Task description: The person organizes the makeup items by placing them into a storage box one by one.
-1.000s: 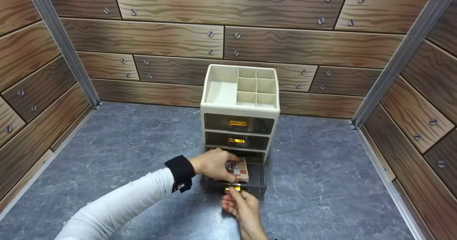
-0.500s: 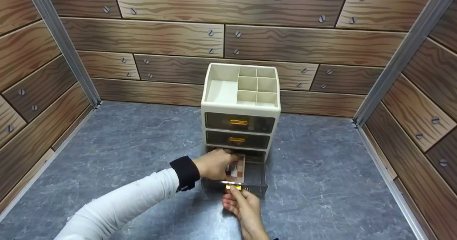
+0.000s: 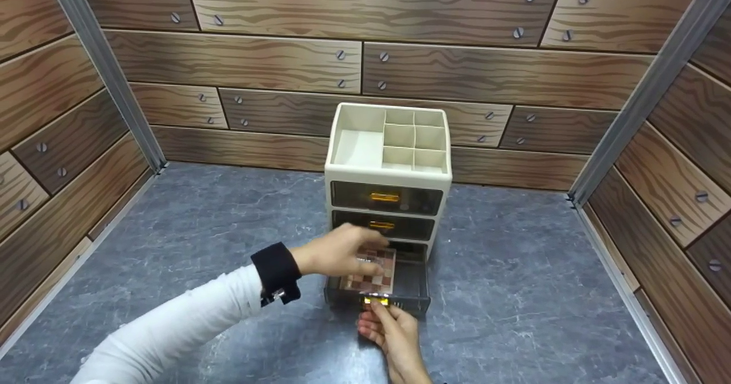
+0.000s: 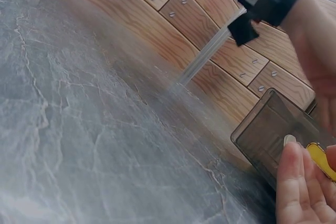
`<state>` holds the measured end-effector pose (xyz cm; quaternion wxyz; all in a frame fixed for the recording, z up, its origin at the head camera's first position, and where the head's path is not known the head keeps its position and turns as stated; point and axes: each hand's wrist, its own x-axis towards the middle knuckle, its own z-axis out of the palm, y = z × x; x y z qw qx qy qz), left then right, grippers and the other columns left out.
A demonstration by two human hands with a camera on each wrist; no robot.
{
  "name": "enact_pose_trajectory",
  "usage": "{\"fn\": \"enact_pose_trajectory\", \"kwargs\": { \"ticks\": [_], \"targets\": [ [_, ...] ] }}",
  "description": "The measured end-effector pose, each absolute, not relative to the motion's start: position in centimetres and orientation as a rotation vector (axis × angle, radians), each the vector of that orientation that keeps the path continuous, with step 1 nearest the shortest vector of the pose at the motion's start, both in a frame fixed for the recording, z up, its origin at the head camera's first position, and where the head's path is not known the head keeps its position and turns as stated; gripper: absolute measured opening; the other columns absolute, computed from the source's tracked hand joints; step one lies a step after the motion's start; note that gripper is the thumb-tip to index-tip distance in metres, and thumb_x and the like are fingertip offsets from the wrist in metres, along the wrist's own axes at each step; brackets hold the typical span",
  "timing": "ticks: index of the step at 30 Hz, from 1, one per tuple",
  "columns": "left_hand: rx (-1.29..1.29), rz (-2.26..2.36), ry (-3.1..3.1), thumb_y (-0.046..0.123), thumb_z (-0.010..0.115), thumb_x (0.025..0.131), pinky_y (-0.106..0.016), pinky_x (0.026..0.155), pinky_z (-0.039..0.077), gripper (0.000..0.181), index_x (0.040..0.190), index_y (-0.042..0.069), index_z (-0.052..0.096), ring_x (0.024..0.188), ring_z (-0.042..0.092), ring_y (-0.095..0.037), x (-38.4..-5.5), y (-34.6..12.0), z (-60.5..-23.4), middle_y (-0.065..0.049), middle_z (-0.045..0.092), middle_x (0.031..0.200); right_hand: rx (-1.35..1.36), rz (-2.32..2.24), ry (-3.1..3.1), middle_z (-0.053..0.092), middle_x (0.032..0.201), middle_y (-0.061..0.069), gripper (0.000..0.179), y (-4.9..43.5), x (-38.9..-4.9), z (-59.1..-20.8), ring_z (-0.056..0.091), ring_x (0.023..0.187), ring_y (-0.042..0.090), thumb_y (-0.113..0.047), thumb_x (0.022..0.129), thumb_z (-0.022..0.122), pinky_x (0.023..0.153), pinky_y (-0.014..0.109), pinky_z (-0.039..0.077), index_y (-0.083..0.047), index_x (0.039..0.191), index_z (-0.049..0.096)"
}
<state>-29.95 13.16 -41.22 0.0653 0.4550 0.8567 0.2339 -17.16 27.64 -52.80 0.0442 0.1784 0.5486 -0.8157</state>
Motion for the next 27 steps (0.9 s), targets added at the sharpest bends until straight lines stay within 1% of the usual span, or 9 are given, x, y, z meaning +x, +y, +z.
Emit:
{"fn": "enact_pose_trajectory", "kwargs": {
  "ticks": [2, 7, 11, 15, 18, 23, 25, 26, 27],
  "targets": [
    [1.404, 0.785, 2.580, 0.034, 0.078, 0.095, -0.023, 0.108, 0.051, 0.056, 0.140, 0.005, 0.064, 0.126, 0.066, -0.018, -29.8, 13.0, -40.1, -0.008, 0.068, 0.139, 0.564, -2.497, 1.680, 0.074, 0.085, 0.007, 0.018, 27.8, -17.2, -52.8, 0.075, 0.079, 0.015, -0.016, 0.108, 0.058, 0.077, 0.027, 0.065, 0.001, 0.108, 0.064],
    [1.418, 0.989, 2.553, 0.033, 0.078, 0.095, -0.022, 0.112, 0.047, 0.059, 0.144, 0.006, 0.060, 0.131, 0.063, -0.016, -29.7, 12.8, -37.0, -0.009, 0.065, 0.144, 0.591, -2.510, 1.693, 0.074, 0.084, 0.007, 0.018, 27.8, -17.3, -52.8, 0.074, 0.078, 0.016, -0.016, 0.108, 0.058, 0.076, 0.027, 0.065, -0.001, 0.106, 0.066],
    [1.408, 1.124, 2.540, 0.032, 0.078, 0.095, -0.020, 0.110, 0.048, 0.058, 0.144, 0.006, 0.059, 0.129, 0.064, -0.016, -29.9, 12.3, -34.8, -0.009, 0.065, 0.143, 0.585, -2.519, 1.689, 0.074, 0.083, 0.007, 0.017, 27.7, -17.3, -52.9, 0.074, 0.077, 0.015, -0.015, 0.108, 0.058, 0.075, 0.027, 0.065, -0.002, 0.103, 0.068],
    [1.376, 1.273, 2.519, 0.031, 0.077, 0.096, -0.023, 0.111, 0.048, 0.059, 0.146, 0.006, 0.058, 0.129, 0.063, -0.017, -30.1, 11.7, -33.2, -0.011, 0.064, 0.145, 0.555, -2.519, 1.689, 0.074, 0.083, 0.006, 0.017, 27.6, -17.2, -52.9, 0.074, 0.077, 0.014, -0.014, 0.108, 0.057, 0.075, 0.026, 0.065, -0.003, 0.101, 0.068],
    [1.346, 1.402, 2.498, 0.029, 0.077, 0.096, -0.027, 0.109, 0.051, 0.061, 0.147, 0.006, 0.055, 0.128, 0.064, -0.020, -30.4, 11.3, -32.2, -0.013, 0.063, 0.145, 0.545, -2.518, 1.692, 0.075, 0.083, 0.005, 0.017, 27.5, -17.1, -53.0, 0.074, 0.077, 0.014, -0.014, 0.108, 0.057, 0.075, 0.026, 0.064, -0.004, 0.100, 0.068],
    [1.333, 1.514, 2.604, 0.026, 0.077, 0.095, -0.026, 0.107, 0.052, 0.061, 0.148, 0.004, 0.055, 0.125, 0.065, -0.024, -31.4, 10.6, -30.8, -0.015, 0.063, 0.145, 0.566, -2.509, 1.691, 0.075, 0.083, 0.006, 0.017, 27.4, -17.2, -53.0, 0.074, 0.077, 0.014, -0.014, 0.108, 0.058, 0.075, 0.026, 0.065, -0.003, 0.100, 0.067],
    [1.304, 1.534, 2.660, 0.026, 0.077, 0.094, -0.027, 0.100, 0.055, 0.062, 0.148, 0.005, 0.056, 0.121, 0.065, -0.027, -31.9, 10.3, -30.5, -0.014, 0.063, 0.144, 0.571, -2.502, 1.696, 0.075, 0.083, 0.006, 0.017, 27.4, -17.2, -53.0, 0.074, 0.077, 0.014, -0.015, 0.108, 0.058, 0.075, 0.026, 0.065, -0.003, 0.101, 0.067],
    [1.279, 1.534, 2.688, 0.027, 0.077, 0.094, -0.029, 0.099, 0.056, 0.063, 0.149, 0.005, 0.055, 0.123, 0.064, -0.027, -32.2, 10.2, -30.3, -0.013, 0.061, 0.146, 0.574, -2.498, 1.700, 0.075, 0.083, 0.006, 0.017, 27.3, -17.2, -53.0, 0.074, 0.077, 0.014, -0.016, 0.108, 0.058, 0.075, 0.026, 0.065, -0.002, 0.101, 0.067],
    [1.247, 1.529, 2.710, 0.028, 0.077, 0.093, -0.029, 0.103, 0.054, 0.065, 0.150, 0.007, 0.053, 0.128, 0.061, -0.027, -32.5, 10.0, -30.1, -0.012, 0.059, 0.150, 0.575, -2.496, 1.704, 0.074, 0.083, 0.006, 0.017, 27.3, -17.2, -53.0, 0.074, 0.077, 0.014, -0.016, 0.108, 0.058, 0.075, 0.026, 0.065, -0.002, 0.102, 0.067]
  ]
}}
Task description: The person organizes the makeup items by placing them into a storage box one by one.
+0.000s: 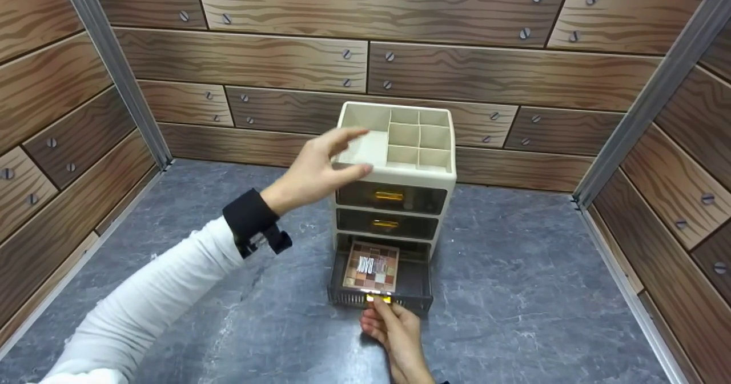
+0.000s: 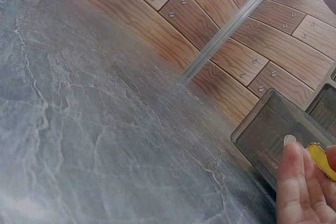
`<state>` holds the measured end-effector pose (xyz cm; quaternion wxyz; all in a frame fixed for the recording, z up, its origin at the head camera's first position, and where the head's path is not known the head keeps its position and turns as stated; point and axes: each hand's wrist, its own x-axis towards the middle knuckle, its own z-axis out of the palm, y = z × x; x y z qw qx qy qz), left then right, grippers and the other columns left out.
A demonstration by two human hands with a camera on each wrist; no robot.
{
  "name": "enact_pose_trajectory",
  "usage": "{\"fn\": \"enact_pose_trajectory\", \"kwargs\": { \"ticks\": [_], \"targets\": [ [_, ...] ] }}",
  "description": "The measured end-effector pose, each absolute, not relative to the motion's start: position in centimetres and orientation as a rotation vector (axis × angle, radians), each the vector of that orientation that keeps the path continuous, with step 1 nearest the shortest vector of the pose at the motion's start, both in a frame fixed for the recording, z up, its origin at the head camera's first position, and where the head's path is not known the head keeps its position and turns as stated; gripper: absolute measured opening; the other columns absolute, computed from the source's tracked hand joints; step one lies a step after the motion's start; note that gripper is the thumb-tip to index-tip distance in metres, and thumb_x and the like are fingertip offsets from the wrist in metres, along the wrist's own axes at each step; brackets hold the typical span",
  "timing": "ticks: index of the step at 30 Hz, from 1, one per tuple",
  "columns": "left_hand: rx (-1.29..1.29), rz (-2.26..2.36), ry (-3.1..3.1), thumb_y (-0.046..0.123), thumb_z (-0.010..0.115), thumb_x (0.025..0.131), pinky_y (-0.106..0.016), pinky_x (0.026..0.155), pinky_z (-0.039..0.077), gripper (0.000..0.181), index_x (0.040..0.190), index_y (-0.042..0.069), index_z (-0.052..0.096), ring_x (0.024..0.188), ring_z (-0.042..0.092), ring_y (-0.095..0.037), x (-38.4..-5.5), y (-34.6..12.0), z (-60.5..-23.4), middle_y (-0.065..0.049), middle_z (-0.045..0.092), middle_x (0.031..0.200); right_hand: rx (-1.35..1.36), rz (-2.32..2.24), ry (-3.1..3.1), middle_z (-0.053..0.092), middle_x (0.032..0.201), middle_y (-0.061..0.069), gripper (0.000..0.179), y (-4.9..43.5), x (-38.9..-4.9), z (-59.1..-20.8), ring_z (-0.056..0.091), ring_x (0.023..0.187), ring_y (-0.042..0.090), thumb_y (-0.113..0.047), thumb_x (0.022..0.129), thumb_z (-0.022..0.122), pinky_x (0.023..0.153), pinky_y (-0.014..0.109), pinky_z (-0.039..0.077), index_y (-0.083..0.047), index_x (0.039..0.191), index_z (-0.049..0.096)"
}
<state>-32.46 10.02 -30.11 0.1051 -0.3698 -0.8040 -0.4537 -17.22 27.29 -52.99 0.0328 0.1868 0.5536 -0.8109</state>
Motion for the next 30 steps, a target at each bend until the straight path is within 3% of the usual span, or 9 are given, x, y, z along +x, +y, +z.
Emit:
{"fn": "enact_pose_trajectory", "kwargs": {
  "ticks": [3, 6, 9, 16, 19, 25, 30],
  "targets": [
    [-0.997, -1.367, -2.428, 0.031, 0.077, 0.093, -0.039, 0.114, 0.048, 0.075, 0.157, 0.008, 0.045, 0.141, 0.050, -0.027, -33.5, 9.8, -29.7, -0.011, 0.047, 0.160, 0.567, -2.496, 1.716, 0.074, 0.084, 0.006, 0.017, 27.3, -17.2, -52.9, 0.074, 0.077, 0.014, -0.015, 0.108, 0.058, 0.075, 0.026, 0.065, -0.002, 0.103, 0.066],
    [-0.890, -1.386, -2.521, 0.036, 0.075, 0.093, -0.044, 0.129, 0.026, 0.087, 0.164, 0.012, 0.031, 0.157, 0.028, -0.026, -34.8, 9.8, -29.6, -0.011, 0.027, 0.172, 0.557, -2.501, 1.716, 0.073, 0.084, 0.006, 0.016, 27.4, -17.2, -52.9, 0.074, 0.078, 0.015, -0.014, 0.108, 0.057, 0.076, 0.026, 0.065, -0.002, 0.103, 0.066],
    [-0.820, -1.401, -2.581, 0.035, 0.074, 0.093, -0.045, 0.130, 0.021, 0.094, 0.168, 0.014, 0.021, 0.160, 0.018, -0.029, -36.3, 9.9, -30.0, -0.015, 0.014, 0.175, 0.552, -2.505, 1.713, 0.073, 0.084, 0.006, 0.016, 27.5, -17.2, -52.9, 0.074, 0.078, 0.015, -0.014, 0.108, 0.057, 0.076, 0.027, 0.065, -0.002, 0.103, 0.066],
    [-0.800, -1.505, -2.638, 0.022, 0.067, 0.089, -0.039, 0.132, 0.012, 0.106, 0.169, 0.015, -0.003, 0.163, 0.002, -0.025, -38.6, 10.1, -32.1, -0.015, 0.001, 0.176, 0.517, -2.515, 1.693, 0.074, 0.084, 0.006, 0.015, 27.2, -17.2, -52.8, 0.073, 0.077, 0.014, -0.014, 0.107, 0.059, 0.076, 0.026, 0.065, -0.002, 0.102, 0.066],
    [-0.854, -1.681, -2.571, 0.014, 0.063, 0.088, -0.035, 0.131, 0.014, 0.108, 0.168, 0.018, -0.010, 0.162, 0.003, -0.021, -39.1, 10.2, -32.6, -0.010, -0.004, 0.177, 0.513, -2.520, 1.691, 0.074, 0.084, 0.006, 0.015, 27.3, -17.2, -52.7, 0.073, 0.077, 0.013, -0.014, 0.108, 0.058, 0.075, 0.025, 0.064, -0.002, 0.103, 0.065],
    [-0.922, -1.989, -2.360, -0.003, 0.053, 0.087, -0.033, 0.120, 0.032, 0.105, 0.168, 0.019, -0.010, 0.152, 0.026, -0.029, -39.3, 10.6, -33.6, -0.011, -0.004, 0.176, 0.519, -2.517, 1.685, 0.074, 0.084, 0.006, 0.014, 27.4, -17.2, -52.7, 0.073, 0.076, 0.014, -0.013, 0.107, 0.058, 0.075, 0.025, 0.064, -0.002, 0.102, 0.066],
    [-0.898, -2.080, -2.251, -0.010, 0.050, 0.086, -0.034, 0.125, 0.027, 0.103, 0.169, 0.016, -0.006, 0.156, 0.021, -0.029, -39.2, 11.3, -34.3, -0.012, -0.002, 0.176, 0.538, -2.508, 1.678, 0.074, 0.084, 0.007, 0.015, 27.5, -17.2, -52.9, 0.074, 0.076, 0.014, -0.015, 0.107, 0.059, 0.075, 0.026, 0.065, -0.002, 0.102, 0.065]
  ]
}}
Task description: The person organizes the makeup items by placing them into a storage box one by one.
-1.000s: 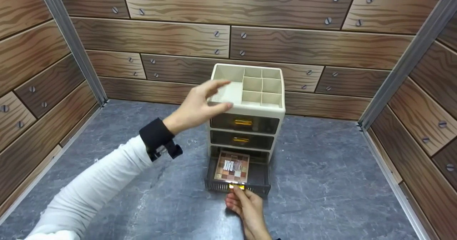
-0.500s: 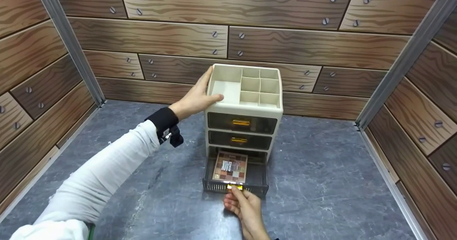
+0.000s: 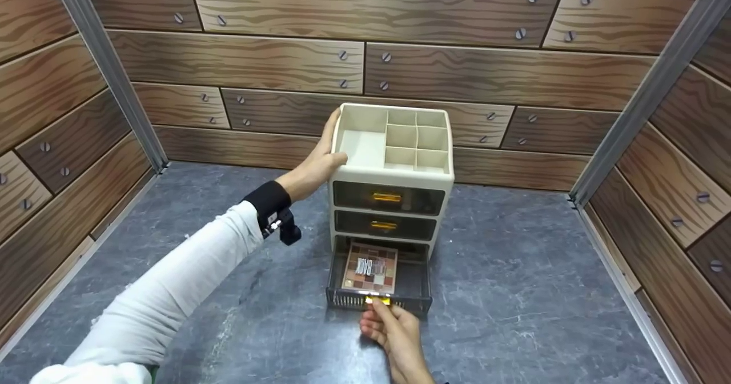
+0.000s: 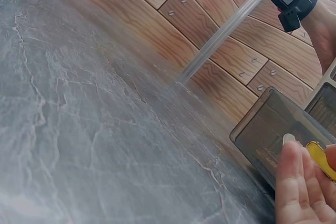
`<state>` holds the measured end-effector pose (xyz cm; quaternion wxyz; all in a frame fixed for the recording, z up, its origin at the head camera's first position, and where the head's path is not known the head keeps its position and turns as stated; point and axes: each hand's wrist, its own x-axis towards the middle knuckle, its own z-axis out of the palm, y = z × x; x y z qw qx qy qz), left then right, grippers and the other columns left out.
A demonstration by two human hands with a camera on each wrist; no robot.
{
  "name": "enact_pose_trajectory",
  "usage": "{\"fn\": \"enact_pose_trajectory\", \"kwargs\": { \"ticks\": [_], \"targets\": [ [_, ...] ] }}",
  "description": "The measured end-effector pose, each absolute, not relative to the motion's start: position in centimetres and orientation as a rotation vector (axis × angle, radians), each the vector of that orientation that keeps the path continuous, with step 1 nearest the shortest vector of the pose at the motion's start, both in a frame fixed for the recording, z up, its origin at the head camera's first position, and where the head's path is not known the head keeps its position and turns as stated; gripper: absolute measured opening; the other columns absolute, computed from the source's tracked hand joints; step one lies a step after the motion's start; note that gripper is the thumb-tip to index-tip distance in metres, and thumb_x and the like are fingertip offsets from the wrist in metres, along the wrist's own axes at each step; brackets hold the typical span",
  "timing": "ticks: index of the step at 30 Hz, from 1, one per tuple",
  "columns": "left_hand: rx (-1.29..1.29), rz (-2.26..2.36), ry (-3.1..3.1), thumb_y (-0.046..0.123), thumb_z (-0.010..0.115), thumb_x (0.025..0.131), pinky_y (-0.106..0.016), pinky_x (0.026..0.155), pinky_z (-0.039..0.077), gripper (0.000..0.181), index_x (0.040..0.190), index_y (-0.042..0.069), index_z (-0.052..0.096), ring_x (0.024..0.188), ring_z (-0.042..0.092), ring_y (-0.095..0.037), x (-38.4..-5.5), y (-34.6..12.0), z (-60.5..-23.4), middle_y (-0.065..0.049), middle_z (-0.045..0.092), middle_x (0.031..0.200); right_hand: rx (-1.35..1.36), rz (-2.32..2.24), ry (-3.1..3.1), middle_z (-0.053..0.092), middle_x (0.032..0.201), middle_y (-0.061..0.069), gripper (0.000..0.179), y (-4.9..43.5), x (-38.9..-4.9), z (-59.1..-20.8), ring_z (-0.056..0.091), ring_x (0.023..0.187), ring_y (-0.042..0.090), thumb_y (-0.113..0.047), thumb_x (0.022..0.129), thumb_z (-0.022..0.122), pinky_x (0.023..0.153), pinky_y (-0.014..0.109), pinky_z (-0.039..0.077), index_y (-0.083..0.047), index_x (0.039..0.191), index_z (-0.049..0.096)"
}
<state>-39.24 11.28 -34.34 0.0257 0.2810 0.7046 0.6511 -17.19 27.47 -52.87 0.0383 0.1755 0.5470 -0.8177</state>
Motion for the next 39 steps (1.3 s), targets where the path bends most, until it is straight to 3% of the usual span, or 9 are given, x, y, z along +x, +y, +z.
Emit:
{"fn": "enact_pose_trajectory", "kwargs": {
  "ticks": [9, 18, 24, 32, 39],
  "targets": [
    [0.847, 2.094, 2.125, -0.011, 0.048, 0.086, -0.041, 0.127, 0.026, 0.102, 0.169, 0.017, -0.005, 0.156, 0.021, -0.032, -39.0, 11.5, -34.4, -0.013, -0.002, 0.176, 0.552, -2.471, 1.667, 0.074, 0.083, 0.007, 0.019, 27.7, -17.5, -52.6, 0.073, 0.074, 0.014, -0.016, 0.109, 0.056, 0.075, 0.026, 0.065, -0.003, 0.101, 0.066],
    [0.833, 2.111, 2.073, -0.011, 0.048, 0.088, -0.041, 0.122, 0.034, 0.102, 0.169, 0.021, -0.006, 0.150, 0.029, -0.033, -39.0, 11.6, -34.6, -0.012, -0.001, 0.176, 0.569, -2.518, 1.694, 0.073, 0.085, 0.007, 0.017, 27.2, -17.5, -52.7, 0.074, 0.079, 0.015, -0.013, 0.109, 0.055, 0.077, 0.026, 0.065, 0.001, 0.105, 0.063],
    [0.817, 2.122, 2.051, -0.011, 0.047, 0.089, -0.044, 0.125, 0.030, 0.102, 0.169, 0.023, -0.006, 0.153, 0.026, -0.033, -39.0, 11.4, -34.8, -0.012, -0.003, 0.176, 0.604, -2.539, 1.718, 0.073, 0.083, 0.007, 0.016, 26.8, -17.8, -52.5, 0.074, 0.077, 0.015, -0.013, 0.108, 0.056, 0.075, 0.026, 0.064, 0.001, 0.103, 0.064],
    [0.810, 2.131, 2.036, -0.010, 0.047, 0.089, -0.042, 0.116, 0.042, 0.103, 0.169, 0.026, -0.006, 0.143, 0.036, -0.034, -39.0, 11.3, -34.8, -0.012, -0.002, 0.176, 0.543, -2.615, 1.665, 0.074, 0.082, 0.007, 0.017, 26.5, -20.2, -52.1, 0.074, 0.074, 0.015, -0.010, 0.108, 0.056, 0.075, 0.025, 0.065, -0.002, 0.097, 0.067],
    [0.819, 2.144, 2.016, -0.010, 0.047, 0.089, -0.041, 0.112, 0.045, 0.102, 0.169, 0.025, -0.006, 0.139, 0.038, -0.031, -39.0, 11.3, -34.8, -0.012, -0.001, 0.176, 0.535, -2.634, 1.651, 0.074, 0.080, 0.007, 0.019, 26.8, -22.0, -51.9, 0.074, 0.073, 0.015, -0.011, 0.108, 0.056, 0.073, 0.024, 0.064, -0.002, 0.094, 0.067]
  ]
}}
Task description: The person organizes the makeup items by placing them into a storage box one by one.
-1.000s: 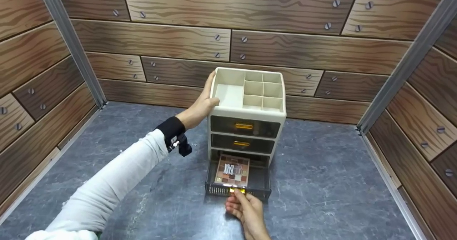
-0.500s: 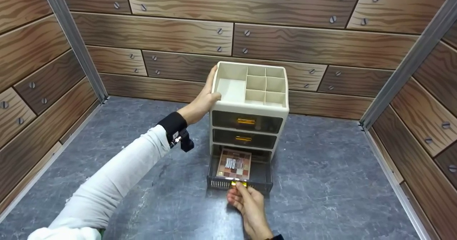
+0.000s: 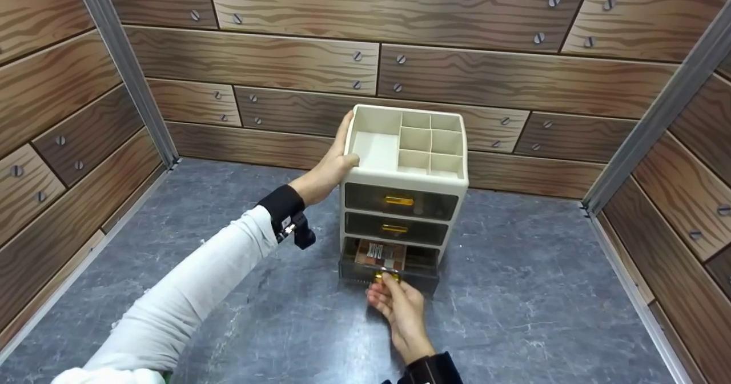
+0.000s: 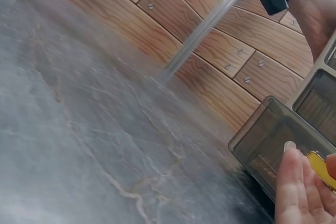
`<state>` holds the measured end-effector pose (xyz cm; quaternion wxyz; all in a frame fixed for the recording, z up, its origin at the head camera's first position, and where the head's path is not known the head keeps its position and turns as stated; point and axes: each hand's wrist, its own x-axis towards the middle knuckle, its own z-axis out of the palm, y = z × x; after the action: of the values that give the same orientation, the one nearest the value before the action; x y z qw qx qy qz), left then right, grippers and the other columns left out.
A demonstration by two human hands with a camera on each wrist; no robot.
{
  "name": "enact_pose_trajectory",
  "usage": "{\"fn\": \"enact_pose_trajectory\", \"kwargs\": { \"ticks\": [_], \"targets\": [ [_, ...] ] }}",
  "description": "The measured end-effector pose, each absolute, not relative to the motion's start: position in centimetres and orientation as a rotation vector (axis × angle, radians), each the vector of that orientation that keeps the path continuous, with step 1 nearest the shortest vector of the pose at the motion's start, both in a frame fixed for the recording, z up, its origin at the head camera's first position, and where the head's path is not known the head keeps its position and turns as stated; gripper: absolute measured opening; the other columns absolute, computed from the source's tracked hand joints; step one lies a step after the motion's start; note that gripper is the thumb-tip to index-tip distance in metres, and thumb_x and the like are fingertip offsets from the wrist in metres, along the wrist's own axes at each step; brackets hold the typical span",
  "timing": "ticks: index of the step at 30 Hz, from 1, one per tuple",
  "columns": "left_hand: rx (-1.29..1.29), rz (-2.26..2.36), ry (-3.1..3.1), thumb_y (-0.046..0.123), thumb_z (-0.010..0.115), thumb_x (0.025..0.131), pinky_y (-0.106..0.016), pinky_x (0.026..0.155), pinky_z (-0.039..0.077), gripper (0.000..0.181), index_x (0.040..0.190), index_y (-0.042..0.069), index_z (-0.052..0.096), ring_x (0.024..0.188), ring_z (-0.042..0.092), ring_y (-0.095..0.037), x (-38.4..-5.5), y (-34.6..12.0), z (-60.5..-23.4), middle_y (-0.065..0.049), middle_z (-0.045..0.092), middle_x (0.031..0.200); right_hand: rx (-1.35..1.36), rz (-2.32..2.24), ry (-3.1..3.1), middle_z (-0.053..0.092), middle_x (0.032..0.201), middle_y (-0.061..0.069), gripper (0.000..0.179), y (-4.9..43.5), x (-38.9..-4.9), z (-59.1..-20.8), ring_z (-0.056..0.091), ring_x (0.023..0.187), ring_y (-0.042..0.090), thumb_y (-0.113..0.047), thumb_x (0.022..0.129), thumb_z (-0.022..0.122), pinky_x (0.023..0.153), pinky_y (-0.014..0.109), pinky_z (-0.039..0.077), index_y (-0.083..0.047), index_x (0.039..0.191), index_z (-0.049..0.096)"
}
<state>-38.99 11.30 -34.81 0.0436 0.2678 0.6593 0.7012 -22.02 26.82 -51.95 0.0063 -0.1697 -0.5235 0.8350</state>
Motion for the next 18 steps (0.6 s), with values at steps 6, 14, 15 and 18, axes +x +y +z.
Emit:
{"fn": "enact_pose_trajectory", "kwargs": {
  "ticks": [6, 14, 15, 18],
  "targets": [
    [0.828, 2.155, 2.013, -0.010, 0.046, 0.089, -0.039, 0.113, 0.043, 0.101, 0.169, 0.023, -0.007, 0.140, 0.037, -0.031, -39.1, 11.3, -34.7, -0.012, -0.001, 0.176, -0.534, 2.608, -1.647, 0.075, 0.080, 0.008, 0.018, 27.2, -22.7, -51.8, 0.075, 0.074, 0.016, -0.011, 0.108, 0.057, 0.075, 0.025, 0.065, -0.001, 0.095, 0.066],
    [0.879, 2.163, 2.047, -0.011, 0.045, 0.087, -0.033, 0.117, 0.033, 0.101, 0.169, 0.018, -0.007, 0.150, 0.027, -0.033, -39.1, 11.4, -34.6, -0.012, -0.002, 0.176, -0.495, 2.618, -1.617, 0.075, 0.080, 0.010, 0.019, 27.3, -24.6, -51.4, 0.076, 0.075, 0.019, -0.010, 0.107, 0.058, 0.076, 0.027, 0.065, -0.001, 0.094, 0.069],
    [0.877, 2.166, 2.042, -0.011, 0.045, 0.087, -0.034, 0.116, 0.035, 0.101, 0.169, 0.018, -0.007, 0.148, 0.029, -0.034, -39.1, 11.4, -34.7, -0.012, -0.002, 0.176, -0.493, 2.621, -1.612, 0.075, 0.080, 0.010, 0.020, 27.4, -24.7, -51.4, 0.076, 0.075, 0.019, -0.010, 0.107, 0.058, 0.076, 0.027, 0.065, -0.001, 0.094, 0.069],
    [0.857, 2.166, 2.036, -0.012, 0.045, 0.087, -0.035, 0.115, 0.039, 0.102, 0.169, 0.020, -0.007, 0.146, 0.032, -0.033, -38.9, 11.5, -34.9, -0.012, -0.002, 0.176, -0.494, 2.628, -1.608, 0.075, 0.080, 0.010, 0.021, 27.6, -25.1, -51.5, 0.077, 0.075, 0.019, -0.010, 0.107, 0.058, 0.076, 0.027, 0.065, 0.000, 0.093, 0.069]
  ]
}}
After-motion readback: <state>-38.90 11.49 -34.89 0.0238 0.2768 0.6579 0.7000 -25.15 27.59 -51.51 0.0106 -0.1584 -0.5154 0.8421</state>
